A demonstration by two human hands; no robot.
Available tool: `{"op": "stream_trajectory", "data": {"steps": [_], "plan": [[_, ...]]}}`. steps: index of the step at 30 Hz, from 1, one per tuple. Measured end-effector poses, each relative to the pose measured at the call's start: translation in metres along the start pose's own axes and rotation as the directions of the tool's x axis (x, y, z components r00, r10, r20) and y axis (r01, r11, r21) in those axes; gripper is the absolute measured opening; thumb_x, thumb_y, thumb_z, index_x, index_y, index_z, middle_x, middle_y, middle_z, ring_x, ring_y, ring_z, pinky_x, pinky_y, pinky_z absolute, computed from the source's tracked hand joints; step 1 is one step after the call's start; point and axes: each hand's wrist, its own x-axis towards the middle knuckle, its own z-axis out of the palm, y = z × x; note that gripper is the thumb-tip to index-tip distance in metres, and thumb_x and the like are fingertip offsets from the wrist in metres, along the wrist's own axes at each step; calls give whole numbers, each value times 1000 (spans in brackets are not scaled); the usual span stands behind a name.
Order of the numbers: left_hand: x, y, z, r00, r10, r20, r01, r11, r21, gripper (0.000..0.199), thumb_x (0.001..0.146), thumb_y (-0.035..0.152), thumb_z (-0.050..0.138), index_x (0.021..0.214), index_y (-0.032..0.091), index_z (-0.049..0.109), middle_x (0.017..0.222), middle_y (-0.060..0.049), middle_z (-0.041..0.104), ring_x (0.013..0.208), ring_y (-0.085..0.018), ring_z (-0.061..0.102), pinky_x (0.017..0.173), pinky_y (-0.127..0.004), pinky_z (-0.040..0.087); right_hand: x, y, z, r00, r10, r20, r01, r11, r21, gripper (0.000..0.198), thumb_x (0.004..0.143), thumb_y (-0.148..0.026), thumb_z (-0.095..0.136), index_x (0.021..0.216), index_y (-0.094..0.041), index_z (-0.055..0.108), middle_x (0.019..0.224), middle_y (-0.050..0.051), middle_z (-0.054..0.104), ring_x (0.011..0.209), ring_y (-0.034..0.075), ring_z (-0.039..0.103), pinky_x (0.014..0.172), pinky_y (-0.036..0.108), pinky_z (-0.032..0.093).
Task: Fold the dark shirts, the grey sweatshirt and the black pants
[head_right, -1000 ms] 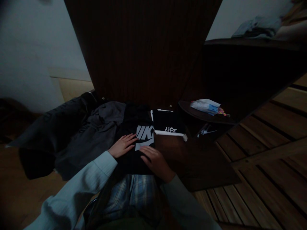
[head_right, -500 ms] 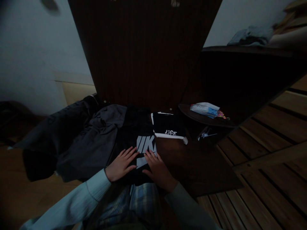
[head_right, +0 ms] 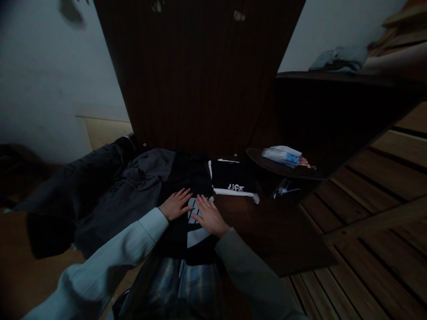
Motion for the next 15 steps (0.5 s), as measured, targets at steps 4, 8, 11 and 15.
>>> {"op": "stream_trajectory", "data": {"steps": [4, 8, 11, 15], "plan": [[-19, 4, 22, 997, 4, -83, -2, 1000, 23, 58, 85, 53, 27, 132, 20, 35, 139, -11, 33, 128, -28, 27, 99, -48, 29, -15, -6, 4, 1000, -21, 10, 22, 999, -24, 59, 84, -42, 42, 132, -9, 34, 139, 15, 30, 130, 24, 24, 104, 43, 26], [-46, 21, 19, 998, 10, -60, -7, 999, 36, 60, 84, 56, 28, 131, 20, 37, 138, -12, 34, 126, -29, 29, 97, -48, 32, -38, -16, 0, 997, -76, -24, 75, 997, -19, 60, 82, -42, 48, 130, -8, 36, 137, 16, 34, 128, 24, 28, 103, 42, 29], [-59, 33, 4, 999, 13, 30, -15, 998, 65, 59, 82, 56, 34, 129, 19, 41, 137, -12, 36, 124, -31, 33, 93, -46, 37, -53, -27, -6, 996, -93, -14, 93, 996, -12, 61, 78, -42, 53, 127, -8, 41, 134, 17, 39, 125, 25, 33, 101, 40, 33], [-54, 42, -21, 993, 20, 120, -31, 996, 84, 49, 82, 51, 39, 119, 20, 51, 122, -12, 52, 107, -30, 50, 78, -40, 47, -53, -38, -27, 990, -100, 101, 103, 994, -21, 57, 76, -39, 57, 122, -7, 47, 129, 19, 44, 119, 28, 41, 95, 39, 38]]}}
